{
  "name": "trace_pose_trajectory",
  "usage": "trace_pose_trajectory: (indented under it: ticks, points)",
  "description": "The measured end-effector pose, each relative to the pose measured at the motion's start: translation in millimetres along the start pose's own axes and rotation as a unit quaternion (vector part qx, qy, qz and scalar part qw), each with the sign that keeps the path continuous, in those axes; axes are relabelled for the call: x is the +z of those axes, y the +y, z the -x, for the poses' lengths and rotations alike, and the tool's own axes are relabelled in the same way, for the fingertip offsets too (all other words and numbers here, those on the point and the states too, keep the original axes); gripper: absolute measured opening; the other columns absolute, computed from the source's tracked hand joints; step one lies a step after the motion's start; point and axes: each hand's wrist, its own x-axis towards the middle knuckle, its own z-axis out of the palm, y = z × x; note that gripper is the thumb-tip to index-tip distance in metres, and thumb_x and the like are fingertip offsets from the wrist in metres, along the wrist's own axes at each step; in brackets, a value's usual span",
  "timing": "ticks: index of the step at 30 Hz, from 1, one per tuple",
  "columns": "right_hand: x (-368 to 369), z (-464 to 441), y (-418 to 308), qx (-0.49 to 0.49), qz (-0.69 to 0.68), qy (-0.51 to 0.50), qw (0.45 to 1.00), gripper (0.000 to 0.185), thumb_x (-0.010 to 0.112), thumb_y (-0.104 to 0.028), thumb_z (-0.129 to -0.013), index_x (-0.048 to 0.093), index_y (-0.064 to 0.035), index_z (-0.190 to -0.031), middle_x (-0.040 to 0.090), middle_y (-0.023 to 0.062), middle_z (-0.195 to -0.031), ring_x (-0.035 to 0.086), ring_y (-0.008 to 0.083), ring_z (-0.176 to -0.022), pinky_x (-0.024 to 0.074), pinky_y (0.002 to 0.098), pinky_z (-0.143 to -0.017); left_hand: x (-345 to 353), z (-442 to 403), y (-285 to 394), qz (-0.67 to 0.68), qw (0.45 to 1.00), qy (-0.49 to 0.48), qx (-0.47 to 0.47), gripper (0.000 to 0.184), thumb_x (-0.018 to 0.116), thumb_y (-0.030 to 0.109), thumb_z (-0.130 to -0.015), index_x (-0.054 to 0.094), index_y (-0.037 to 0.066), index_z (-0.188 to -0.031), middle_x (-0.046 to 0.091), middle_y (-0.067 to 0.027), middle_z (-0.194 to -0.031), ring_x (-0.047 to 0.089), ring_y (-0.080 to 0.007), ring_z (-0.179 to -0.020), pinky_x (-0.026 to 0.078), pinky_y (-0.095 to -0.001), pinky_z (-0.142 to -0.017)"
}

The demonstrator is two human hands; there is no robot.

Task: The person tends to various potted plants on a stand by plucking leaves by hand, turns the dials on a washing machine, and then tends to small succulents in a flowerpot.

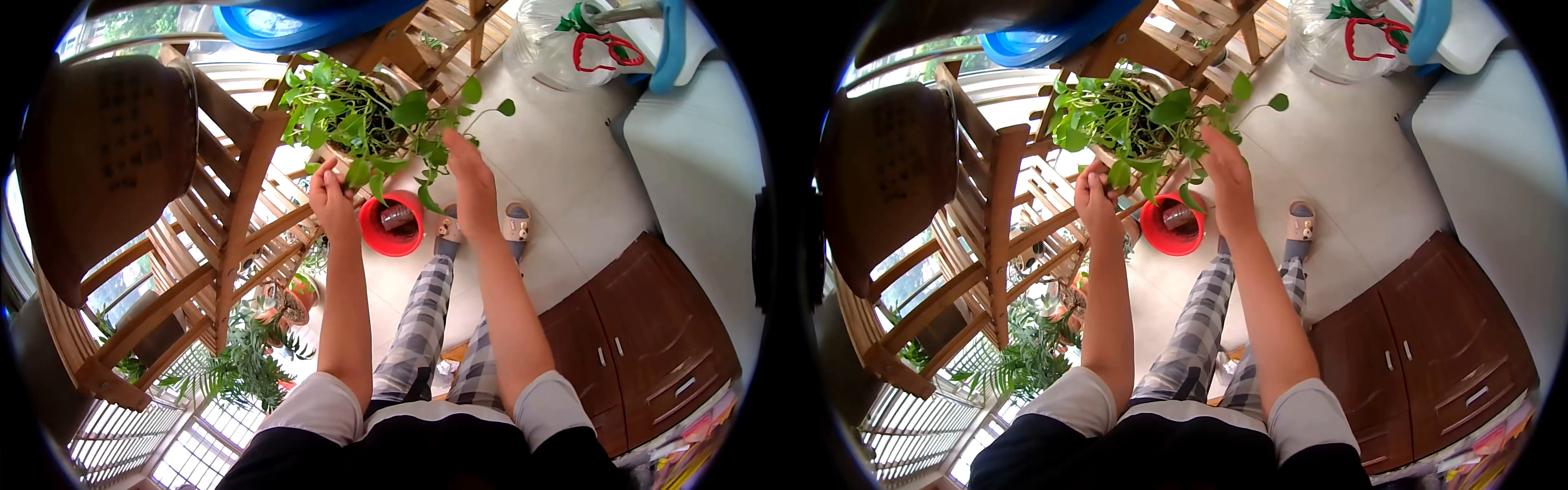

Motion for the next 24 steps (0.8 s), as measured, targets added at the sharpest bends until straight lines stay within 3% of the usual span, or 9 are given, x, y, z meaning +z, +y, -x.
trace_pose_trajectory:
  ticks: [4,5,6,8,9,13,16,22,24]
  points:
    - [-20.0,44.4,19.4,0.064,-0.131,0.040,0.988,0.040,0.053,-0.010,-0.092,0.052,0.0018,-0.130,0.052,0.0107,-0.135,0.045,0.0197,-0.127,0.0294,0.0326,-0.109,14.6,43.5,20.6,0.038,0.998,-0.014,-0.044,0.021,0.042,0.014,-0.101,0.056,0.004,-0.113,0.043,0.0043,-0.069,0.030,-0.0021,-0.052,0.025,-0.0169,-0.044]
    - [-22.1,54.8,21.2,0.074,-0.144,0.042,0.986,0.040,0.053,-0.011,-0.092,0.052,0.0015,-0.130,0.053,0.0102,-0.133,0.047,0.0189,-0.126,0.0303,0.0329,-0.109,9.5,47.7,12.6,0.101,0.992,-0.054,-0.052,0.023,0.042,0.016,-0.101,0.054,0.003,-0.117,0.048,0.0028,-0.070,0.041,-0.0043,-0.054,0.033,-0.0173,-0.045]
    - [-23.6,64.8,20.9,0.083,-0.157,0.045,0.983,0.039,0.054,-0.012,-0.092,0.053,0.0013,-0.129,0.055,0.0097,-0.131,0.048,0.0182,-0.124,0.0312,0.0331,-0.108,17.0,57.0,16.9,0.101,0.992,-0.061,-0.053,0.023,0.042,0.016,-0.101,0.054,0.003,-0.117,0.048,0.0028,-0.070,0.041,-0.0043,-0.054,0.033,-0.0173,-0.045]
    - [-25.6,83.3,12.3,0.082,-0.163,0.053,0.982,0.037,0.054,-0.011,-0.093,0.054,0.0019,-0.127,0.058,0.0093,-0.127,0.051,0.0180,-0.121,0.0348,0.0315,-0.105,35.8,79.7,28.9,0.168,0.970,-0.044,-0.170,0.026,0.042,0.017,-0.102,0.052,0.003,-0.121,0.054,0.0008,-0.074,0.056,-0.0096,-0.064,0.043,-0.0202,-0.049]
    - [-25.8,91.5,6.0,0.088,-0.157,0.055,0.982,0.035,0.054,-0.009,-0.092,0.055,0.0022,-0.126,0.058,0.0093,-0.126,0.052,0.0176,-0.120,0.0362,0.0306,-0.104,27.5,83.2,19.5,0.199,0.956,-0.094,-0.195,0.028,0.041,0.017,-0.102,0.050,0.003,-0.125,0.059,-0.0006,-0.078,0.064,-0.0153,-0.077,0.051,-0.0243,-0.056]
    - [-29.6,116.1,-11.7,0.077,-0.149,0.080,0.983,0.030,0.053,-0.005,-0.092,0.059,0.0029,-0.121,0.062,0.0091,-0.120,0.056,0.0159,-0.112,0.0399,0.0287,-0.100,41.5,109.8,11.0,0.201,0.926,-0.093,-0.306,0.028,0.041,0.017,-0.101,0.051,0.004,-0.125,0.059,0.0004,-0.078,0.064,-0.0140,-0.078,0.054,-0.0251,-0.059]
    - [-39.3,130.3,-21.9,0.074,-0.138,0.090,0.983,0.028,0.054,-0.007,-0.093,0.061,0.0020,-0.118,0.064,0.0083,-0.115,0.058,0.0152,-0.108,0.0409,0.0283,-0.098,52.4,124.6,13.8,0.143,0.930,-0.116,-0.318,0.028,0.041,0.016,-0.101,0.051,0.004,-0.125,0.059,0.0011,-0.078,0.065,-0.0132,-0.080,0.054,-0.0248,-0.058]
    - [-74.4,152.9,-33.8,0.092,-0.128,0.115,0.981,0.026,0.053,-0.004,-0.092,0.062,0.0031,-0.116,0.065,0.0097,-0.111,0.059,0.0168,-0.104,0.0435,0.0285,-0.096,83.3,130.1,32.3,0.014,0.942,-0.179,-0.284,0.025,0.040,0.014,-0.101,0.055,0.003,-0.118,0.048,0.0041,-0.069,0.036,-0.0044,-0.051,0.029,-0.0172,-0.043]
    - [-85.5,159.4,-29.5,0.091,-0.132,0.121,0.980,0.026,0.054,-0.004,-0.092,0.062,0.0034,-0.115,0.065,0.0096,-0.110,0.060,0.0167,-0.102,0.0444,0.0283,-0.095,99.0,112.1,42.4,-0.140,0.961,-0.193,-0.139,0.024,0.040,0.014,-0.100,0.060,0.003,-0.108,0.044,0.0043,-0.064,0.036,-0.0032,-0.051,0.026,-0.0184,-0.044]
